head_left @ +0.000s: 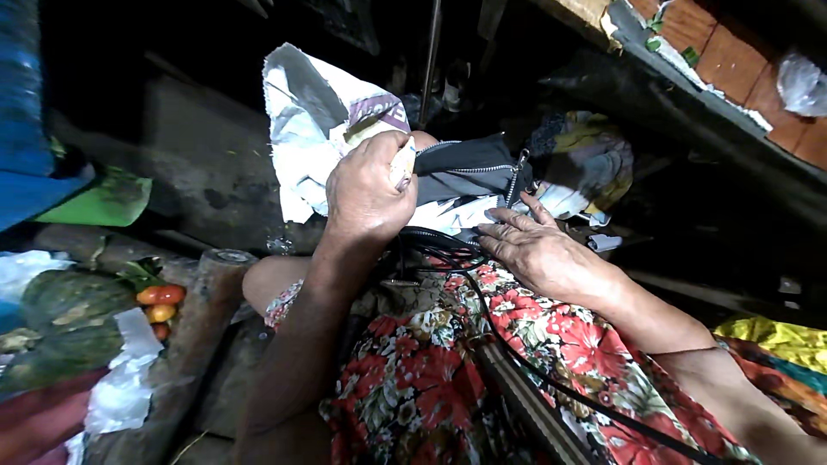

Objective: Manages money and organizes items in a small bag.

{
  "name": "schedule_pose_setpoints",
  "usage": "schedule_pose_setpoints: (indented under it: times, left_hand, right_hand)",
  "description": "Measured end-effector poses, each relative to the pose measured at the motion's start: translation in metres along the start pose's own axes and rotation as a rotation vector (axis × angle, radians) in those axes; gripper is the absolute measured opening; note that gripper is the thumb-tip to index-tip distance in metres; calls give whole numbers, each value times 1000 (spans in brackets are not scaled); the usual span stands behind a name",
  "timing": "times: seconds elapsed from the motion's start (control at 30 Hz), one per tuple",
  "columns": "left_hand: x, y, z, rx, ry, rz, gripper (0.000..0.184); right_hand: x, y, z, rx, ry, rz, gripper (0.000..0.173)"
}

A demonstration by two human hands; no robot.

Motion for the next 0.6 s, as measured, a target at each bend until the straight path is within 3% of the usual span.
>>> schedule_pose_setpoints:
  times: [0.47, 0.6]
  left_hand:
    - [-2, 1, -5, 14, 103, -28, 33]
    - [-1, 1, -4, 6, 78, 37, 37]
  right_hand:
    - [3, 0, 0, 2, -25, -10, 28]
    - [6, -1, 1, -3, -30, -7, 28]
Point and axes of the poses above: each hand's wrist, its own x-axis towards the middle knuckle, its own y-axis out of the palm, z = x × y, the point moved 5 cm from there along x, towards the middle knuckle, and after that the axes turned 5 degrees about -y, right-handed, at the moved point
